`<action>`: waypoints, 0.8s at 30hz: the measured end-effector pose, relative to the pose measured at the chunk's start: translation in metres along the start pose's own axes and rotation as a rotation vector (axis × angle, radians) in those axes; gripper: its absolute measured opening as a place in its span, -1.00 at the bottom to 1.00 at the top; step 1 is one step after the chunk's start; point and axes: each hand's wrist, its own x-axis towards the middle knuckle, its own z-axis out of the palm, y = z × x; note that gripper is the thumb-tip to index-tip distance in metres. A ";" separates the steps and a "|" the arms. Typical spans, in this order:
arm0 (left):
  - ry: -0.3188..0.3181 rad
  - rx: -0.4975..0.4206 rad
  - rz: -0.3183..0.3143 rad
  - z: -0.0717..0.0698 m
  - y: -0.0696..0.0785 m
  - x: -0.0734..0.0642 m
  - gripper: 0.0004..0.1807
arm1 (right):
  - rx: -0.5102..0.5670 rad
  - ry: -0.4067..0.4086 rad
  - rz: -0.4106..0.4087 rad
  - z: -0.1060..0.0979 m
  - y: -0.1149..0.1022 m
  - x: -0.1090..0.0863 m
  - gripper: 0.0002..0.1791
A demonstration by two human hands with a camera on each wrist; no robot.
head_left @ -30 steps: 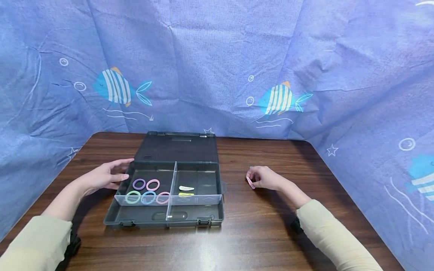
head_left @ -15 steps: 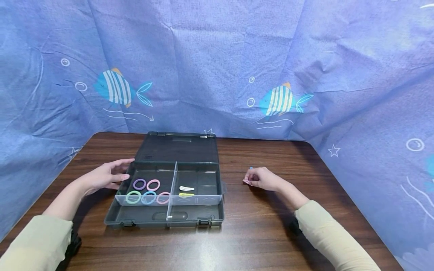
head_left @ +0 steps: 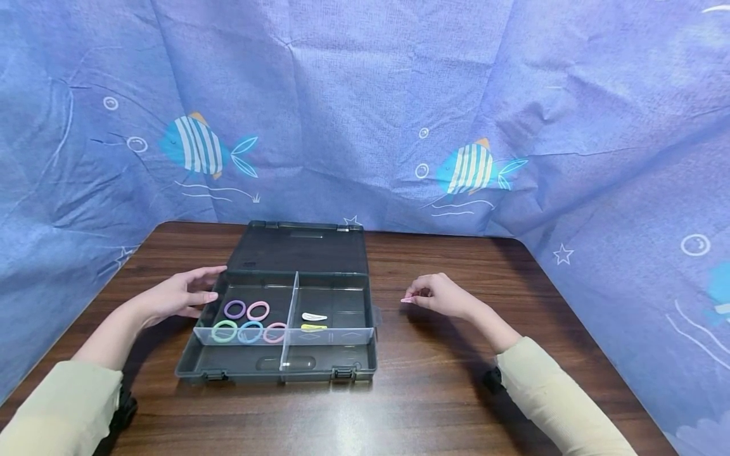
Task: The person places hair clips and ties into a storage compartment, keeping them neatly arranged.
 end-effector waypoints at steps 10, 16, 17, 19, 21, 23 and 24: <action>-0.003 -0.013 0.000 -0.003 0.000 0.001 -0.17 | 0.043 0.078 -0.018 -0.010 -0.026 0.015 -0.93; -0.002 -0.018 0.002 -0.003 -0.001 0.002 -0.18 | 0.115 0.106 0.013 -0.015 -0.040 0.025 -0.94; 0.000 -0.021 0.000 -0.003 -0.001 0.002 -0.18 | 0.124 0.111 0.014 -0.016 -0.042 0.027 -0.94; -0.001 -0.024 0.000 -0.003 -0.001 0.002 -0.18 | 0.131 0.121 0.009 -0.017 -0.047 0.032 -0.94; -0.005 -0.031 0.003 -0.003 -0.001 0.002 -0.18 | 0.137 0.131 -0.003 -0.019 -0.052 0.036 -0.93; -0.006 -0.034 0.003 -0.003 -0.001 0.002 -0.18 | 0.144 0.141 -0.019 -0.019 -0.056 0.041 -0.92; -0.007 -0.036 0.004 -0.003 -0.001 0.002 -0.18 | 0.147 0.145 -0.026 -0.019 -0.058 0.043 -0.92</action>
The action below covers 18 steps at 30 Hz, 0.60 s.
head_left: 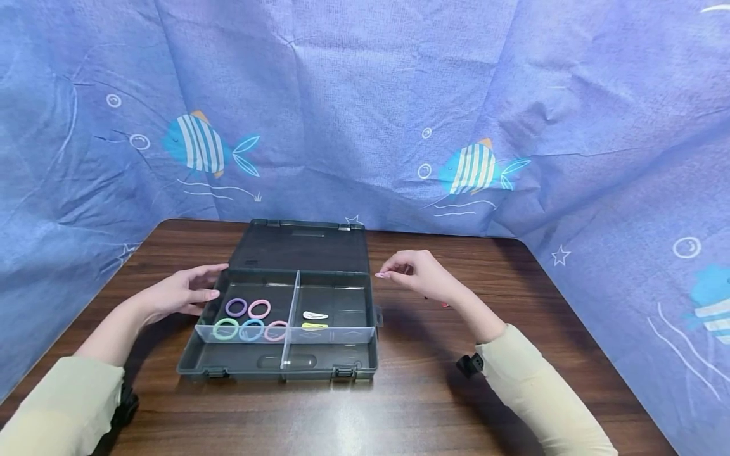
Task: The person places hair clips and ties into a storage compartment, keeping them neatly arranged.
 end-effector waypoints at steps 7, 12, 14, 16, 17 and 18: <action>0.004 0.005 -0.006 -0.001 0.001 0.001 -0.17 | 0.045 0.001 -0.041 0.008 -0.011 0.018 -0.91; 0.007 -0.001 -0.018 -0.002 0.002 0.001 -0.18 | 0.052 -0.019 -0.061 0.017 -0.016 0.031 -0.90; 0.007 -0.001 -0.019 -0.003 0.002 0.002 -0.18 | 0.060 -0.026 -0.069 0.022 -0.017 0.036 -0.90; 0.008 -0.001 -0.021 -0.003 0.002 0.002 -0.18 | 0.064 -0.031 -0.078 0.027 -0.019 0.040 -0.90; 0.005 -0.002 -0.018 -0.003 0.002 0.002 -0.18 | 0.065 -0.033 -0.083 0.030 -0.019 0.042 -0.90; 0.003 -0.001 -0.016 -0.003 0.002 0.002 -0.18 | 0.069 -0.037 -0.085 0.032 -0.019 0.045 -0.91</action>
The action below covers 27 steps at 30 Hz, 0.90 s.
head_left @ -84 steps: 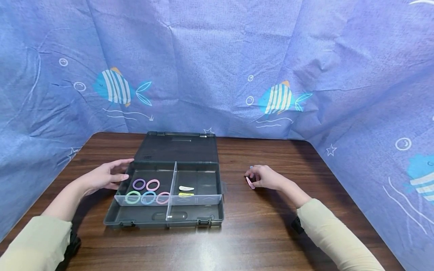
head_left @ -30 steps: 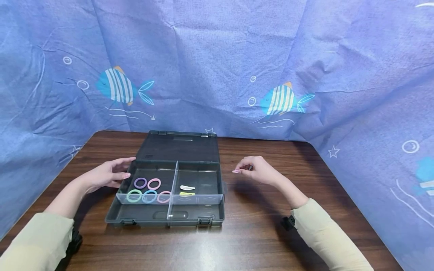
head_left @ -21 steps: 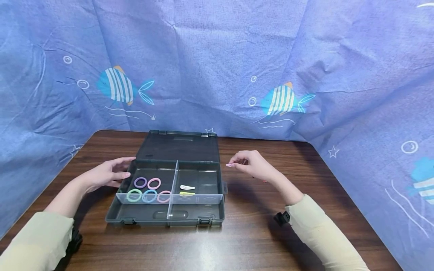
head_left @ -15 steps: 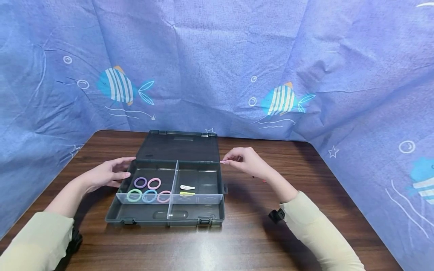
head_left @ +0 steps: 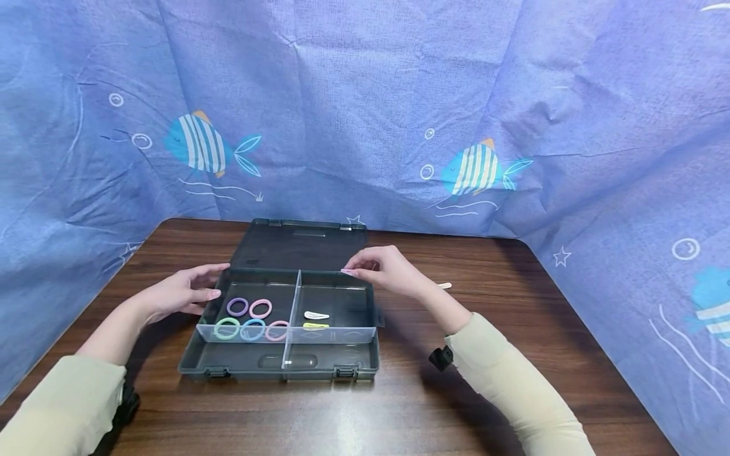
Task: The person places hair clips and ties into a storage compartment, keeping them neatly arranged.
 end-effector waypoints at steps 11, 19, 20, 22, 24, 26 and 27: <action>0.000 -0.012 0.006 0.003 0.001 -0.001 -0.18 | -0.021 -0.052 0.003 0.035 0.004 0.021 -0.93; 0.000 -0.004 0.009 0.003 0.001 -0.001 -0.18 | -0.060 -0.098 -0.028 0.059 0.010 0.029 -0.92; 0.001 -0.002 0.009 0.003 0.001 -0.001 -0.18 | -0.068 -0.104 -0.030 0.061 0.010 0.030 -0.92; 0.000 -0.003 0.010 0.003 0.001 -0.001 -0.18 | -0.086 -0.119 -0.029 0.066 0.012 0.032 -0.91; 0.000 -0.007 0.010 0.003 0.000 -0.001 -0.18 | -0.099 -0.140 -0.017 0.070 0.013 0.033 -0.91; 0.000 -0.009 0.009 0.003 0.000 -0.001 -0.18 | -0.106 -0.166 0.003 0.074 0.014 0.034 -0.91; 0.000 -0.010 0.009 0.003 0.000 -0.001 -0.18 | -0.112 -0.180 0.016 0.076 0.015 0.034 -0.91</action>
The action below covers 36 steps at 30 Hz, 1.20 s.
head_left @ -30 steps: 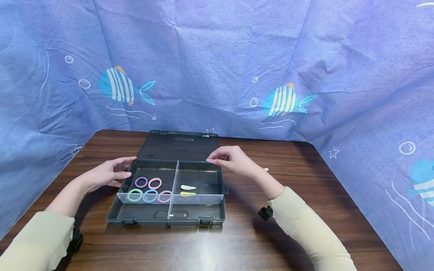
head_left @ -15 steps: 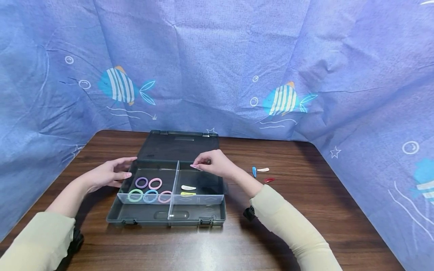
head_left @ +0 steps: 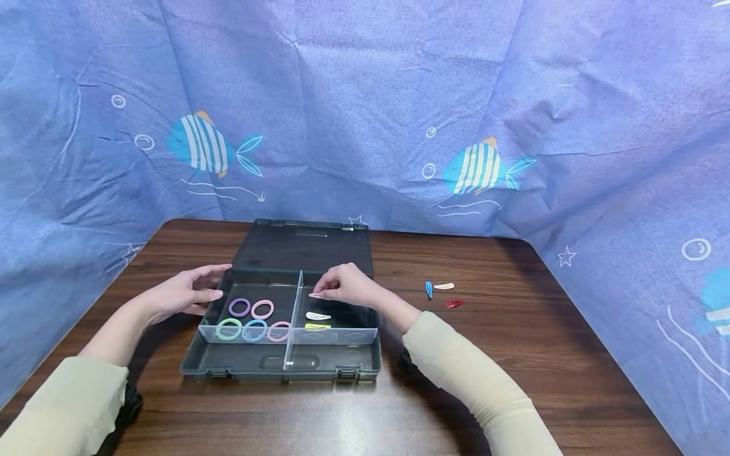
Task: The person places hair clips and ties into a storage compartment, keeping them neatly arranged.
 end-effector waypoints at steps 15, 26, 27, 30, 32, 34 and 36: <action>0.006 0.016 -0.002 0.000 0.002 0.000 -0.18 | -0.036 -0.097 0.097 0.011 0.005 0.004 -0.93; 0.004 0.006 -0.007 0.002 0.003 -0.002 -0.18 | -0.154 -0.104 0.075 0.016 0.007 0.005 -0.96; 0.004 0.004 -0.006 0.002 0.003 -0.002 -0.18 | -0.167 -0.101 0.075 0.016 0.007 0.005 -0.96; 0.005 0.007 -0.004 0.001 0.002 -0.002 -0.18 | -0.189 -0.096 0.080 0.017 0.006 0.004 -0.96; 0.005 0.008 -0.002 0.001 0.002 -0.002 -0.18 | -0.197 -0.091 0.083 0.016 0.005 0.004 -0.96; 0.006 0.010 -0.001 0.001 0.002 -0.002 -0.18 | -0.194 -0.085 0.079 0.016 0.004 0.004 -0.95; 0.004 0.011 -0.001 0.001 0.002 -0.001 -0.18 | -0.184 -0.077 0.073 0.016 0.004 0.004 -0.94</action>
